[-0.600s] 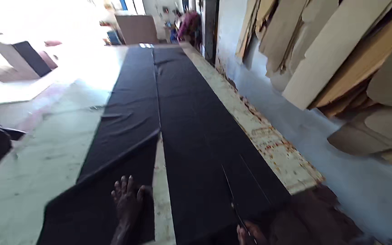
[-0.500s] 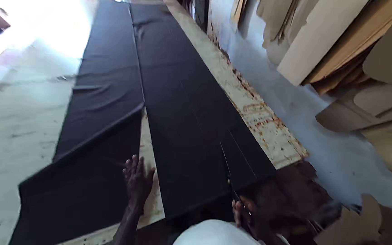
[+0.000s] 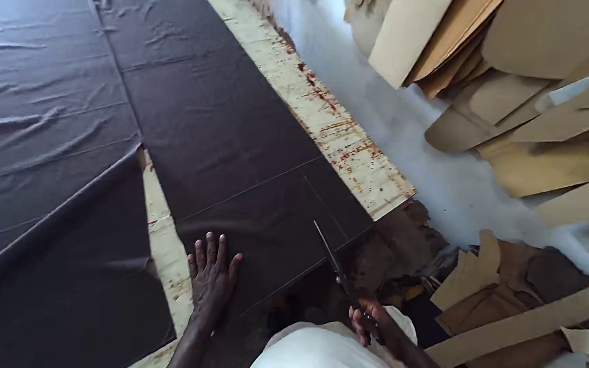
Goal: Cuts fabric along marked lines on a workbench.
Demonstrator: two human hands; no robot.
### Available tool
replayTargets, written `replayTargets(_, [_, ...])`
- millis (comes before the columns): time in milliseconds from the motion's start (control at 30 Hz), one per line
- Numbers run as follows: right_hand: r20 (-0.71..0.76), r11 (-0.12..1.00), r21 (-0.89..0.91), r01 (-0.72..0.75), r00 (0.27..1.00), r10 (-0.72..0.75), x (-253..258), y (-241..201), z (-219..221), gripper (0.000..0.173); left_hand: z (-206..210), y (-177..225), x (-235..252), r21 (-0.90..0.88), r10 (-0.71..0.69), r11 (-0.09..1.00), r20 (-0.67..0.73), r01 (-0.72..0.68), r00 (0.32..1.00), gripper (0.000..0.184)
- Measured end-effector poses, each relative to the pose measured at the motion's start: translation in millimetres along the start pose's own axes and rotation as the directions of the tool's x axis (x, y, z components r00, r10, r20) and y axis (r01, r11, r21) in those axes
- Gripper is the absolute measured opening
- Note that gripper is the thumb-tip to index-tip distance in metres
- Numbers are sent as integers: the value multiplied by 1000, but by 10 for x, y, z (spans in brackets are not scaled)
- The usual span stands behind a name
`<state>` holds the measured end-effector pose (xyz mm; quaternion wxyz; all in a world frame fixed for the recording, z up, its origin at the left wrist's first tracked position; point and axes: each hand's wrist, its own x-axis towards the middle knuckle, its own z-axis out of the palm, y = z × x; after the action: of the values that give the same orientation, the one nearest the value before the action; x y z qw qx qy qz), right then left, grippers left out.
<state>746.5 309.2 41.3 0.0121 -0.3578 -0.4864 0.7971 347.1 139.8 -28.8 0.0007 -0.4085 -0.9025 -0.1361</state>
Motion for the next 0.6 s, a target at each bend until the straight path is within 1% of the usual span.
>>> replayTargets(100, [-34,996,89,-28,999,31,-155,29,29,54,41,-14,-11,-37,-36,999,16,37,999,81])
replayTargets(167, [-47,992,115,-55,997,60,-300,43,1,53,-31,6,-7,-74,-53,996,48,56,997,84])
replayTargets(233, [-82,992,114,-58,994,67,-440,34,-66,52,-111,104,101,-129,-40,991,19,43,999,86])
replayTargets(300, [-126,992,111,-63,989,77,-581,20,-169,53,-145,352,208,-184,9,983,-15,-11,1000,84])
replayTargets(400, [-154,991,104,-88,983,103,-709,36,-342,59,-22,806,339,-208,119,970,-29,-122,993,79])
replayTargets(433, [-143,989,104,-106,982,121,-718,38,-406,61,41,941,381,-196,151,969,-25,-153,988,78])
replayTargets(500, [-76,985,111,-135,987,144,-713,4,-577,62,209,1139,438,-143,183,973,6,-180,983,77])
replayTargets(600, [39,978,91,-189,982,187,-745,-101,-908,60,425,1243,415,-44,160,987,66,-158,985,81])
